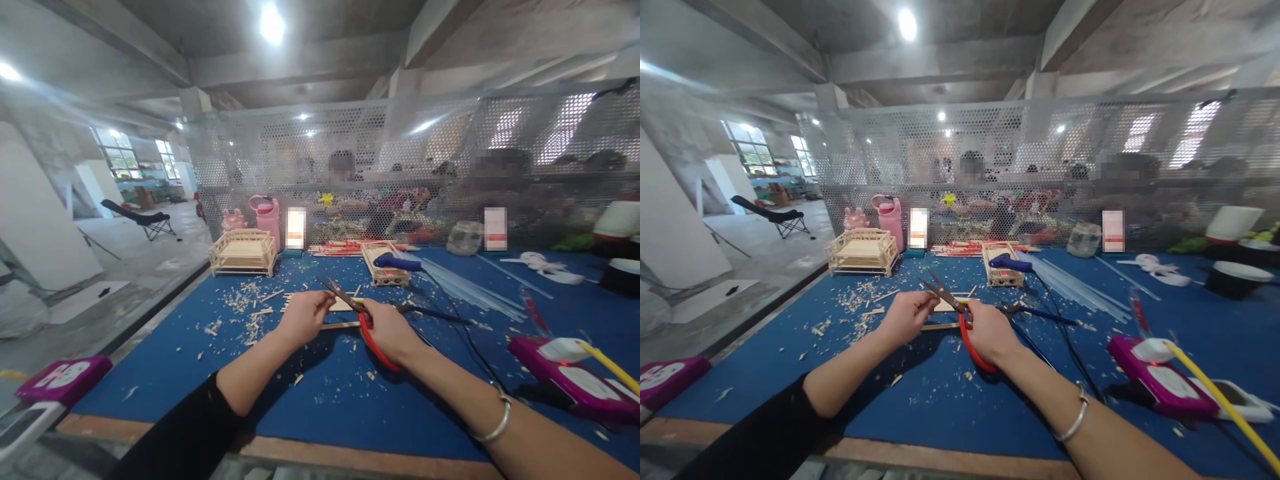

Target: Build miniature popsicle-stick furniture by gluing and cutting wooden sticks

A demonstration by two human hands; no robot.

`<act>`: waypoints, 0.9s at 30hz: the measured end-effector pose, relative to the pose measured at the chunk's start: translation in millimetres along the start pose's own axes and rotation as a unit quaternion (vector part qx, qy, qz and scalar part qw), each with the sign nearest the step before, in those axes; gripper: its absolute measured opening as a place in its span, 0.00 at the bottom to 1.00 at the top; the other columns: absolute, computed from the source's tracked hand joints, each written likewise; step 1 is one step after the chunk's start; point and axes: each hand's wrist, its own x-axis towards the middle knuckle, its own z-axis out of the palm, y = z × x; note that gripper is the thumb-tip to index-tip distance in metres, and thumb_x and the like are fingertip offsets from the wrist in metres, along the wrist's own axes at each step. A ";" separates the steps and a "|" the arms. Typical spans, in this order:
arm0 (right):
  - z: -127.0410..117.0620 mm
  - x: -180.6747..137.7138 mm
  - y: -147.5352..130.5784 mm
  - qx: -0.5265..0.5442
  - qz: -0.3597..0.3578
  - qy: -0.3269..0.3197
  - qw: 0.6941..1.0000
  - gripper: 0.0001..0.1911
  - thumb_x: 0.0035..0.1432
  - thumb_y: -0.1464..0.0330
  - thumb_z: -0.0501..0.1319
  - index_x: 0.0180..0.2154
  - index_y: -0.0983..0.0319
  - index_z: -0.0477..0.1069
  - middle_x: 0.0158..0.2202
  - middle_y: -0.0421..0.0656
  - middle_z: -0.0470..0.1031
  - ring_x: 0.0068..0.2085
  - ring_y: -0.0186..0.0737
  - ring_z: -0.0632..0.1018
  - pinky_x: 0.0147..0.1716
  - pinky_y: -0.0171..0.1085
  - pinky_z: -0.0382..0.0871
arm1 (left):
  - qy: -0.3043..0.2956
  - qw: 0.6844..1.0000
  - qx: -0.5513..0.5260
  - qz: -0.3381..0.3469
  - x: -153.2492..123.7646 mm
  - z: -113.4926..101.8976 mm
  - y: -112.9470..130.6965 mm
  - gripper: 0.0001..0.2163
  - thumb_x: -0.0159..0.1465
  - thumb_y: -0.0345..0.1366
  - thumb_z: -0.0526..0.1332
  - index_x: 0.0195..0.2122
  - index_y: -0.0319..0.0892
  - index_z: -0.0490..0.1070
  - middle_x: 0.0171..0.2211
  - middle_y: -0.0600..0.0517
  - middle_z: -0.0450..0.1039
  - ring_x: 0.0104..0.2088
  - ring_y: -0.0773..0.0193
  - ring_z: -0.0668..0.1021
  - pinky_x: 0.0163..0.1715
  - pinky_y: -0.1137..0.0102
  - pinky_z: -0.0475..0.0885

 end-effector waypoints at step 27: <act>-48.1 31.2 -11.1 -0.209 0.044 -0.050 0.976 0.18 0.54 0.60 0.52 0.28 0.65 0.74 0.33 0.56 0.75 0.35 0.47 0.76 0.28 0.37 0.61 | 0.012 0.988 -0.048 -0.144 10.9 -4.2 -27.9 0.16 0.59 0.39 0.50 0.17 0.41 0.66 0.15 0.55 0.67 0.21 0.67 0.68 0.25 0.73 0.59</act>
